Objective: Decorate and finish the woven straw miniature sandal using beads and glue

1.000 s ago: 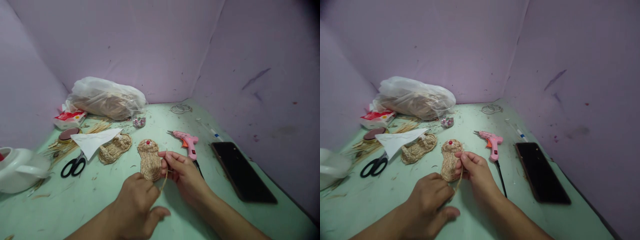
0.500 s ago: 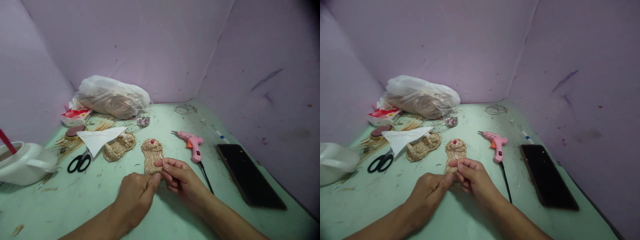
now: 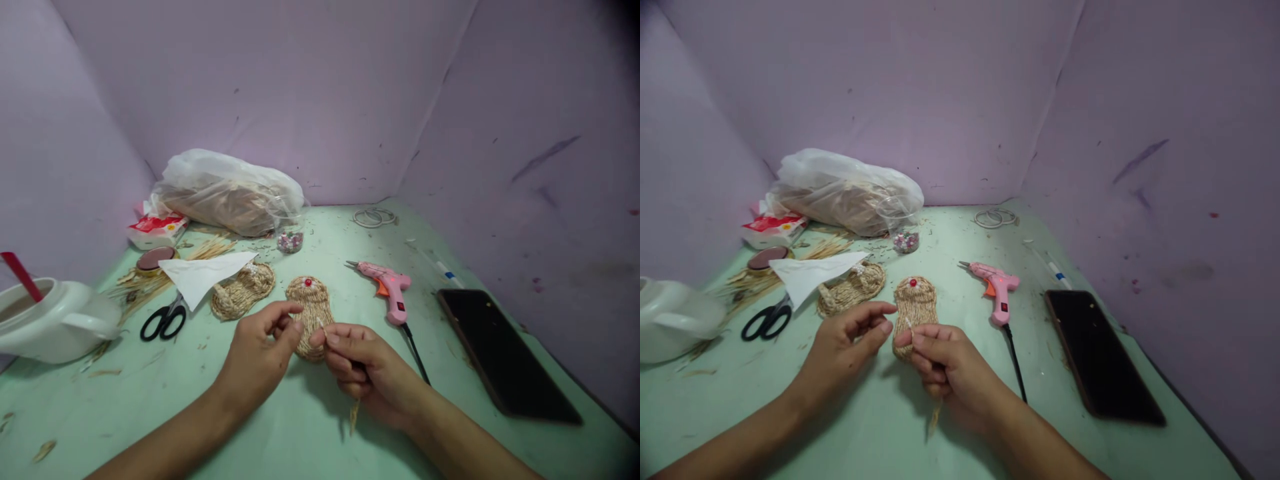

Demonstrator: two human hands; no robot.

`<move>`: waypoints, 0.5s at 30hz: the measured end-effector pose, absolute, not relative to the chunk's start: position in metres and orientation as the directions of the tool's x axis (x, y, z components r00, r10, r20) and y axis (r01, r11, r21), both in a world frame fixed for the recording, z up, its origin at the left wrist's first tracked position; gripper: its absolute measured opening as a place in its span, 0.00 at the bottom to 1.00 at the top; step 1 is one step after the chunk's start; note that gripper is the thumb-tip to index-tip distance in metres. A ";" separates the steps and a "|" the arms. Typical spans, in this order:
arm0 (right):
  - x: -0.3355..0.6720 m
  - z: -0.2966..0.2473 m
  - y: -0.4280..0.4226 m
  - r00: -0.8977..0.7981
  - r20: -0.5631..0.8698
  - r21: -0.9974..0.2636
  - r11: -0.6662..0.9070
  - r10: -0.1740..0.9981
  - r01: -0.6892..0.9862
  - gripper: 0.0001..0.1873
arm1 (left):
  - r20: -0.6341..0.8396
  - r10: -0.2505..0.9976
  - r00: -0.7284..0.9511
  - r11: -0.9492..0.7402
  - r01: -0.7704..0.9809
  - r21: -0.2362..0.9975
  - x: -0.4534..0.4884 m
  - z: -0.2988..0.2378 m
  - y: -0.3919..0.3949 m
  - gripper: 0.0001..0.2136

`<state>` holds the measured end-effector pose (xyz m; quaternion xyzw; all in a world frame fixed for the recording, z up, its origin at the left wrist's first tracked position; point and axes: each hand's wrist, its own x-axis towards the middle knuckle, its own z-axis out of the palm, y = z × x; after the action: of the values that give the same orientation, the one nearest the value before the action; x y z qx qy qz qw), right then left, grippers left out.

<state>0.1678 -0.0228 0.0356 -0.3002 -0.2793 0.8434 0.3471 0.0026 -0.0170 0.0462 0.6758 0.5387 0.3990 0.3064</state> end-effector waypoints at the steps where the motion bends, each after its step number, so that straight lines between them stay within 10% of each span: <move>1: 0.167 0.035 -0.023 -0.583 -0.325 -0.684 -0.611 0.744 -0.398 0.08 | 0.279 0.953 0.120 -0.301 0.502 0.811 0.001 0.048 -0.017 0.11; 15: 0.163 0.037 -0.027 -0.533 -0.392 -0.742 -0.600 0.750 -0.298 0.12 | 0.498 0.788 0.362 -0.579 0.711 0.398 -0.014 0.064 -0.010 0.07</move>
<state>0.1628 -0.0270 0.0367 -0.3616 -0.3120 0.8182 0.3202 -0.0137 -0.0101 0.0638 0.8234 0.4552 0.3340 0.0571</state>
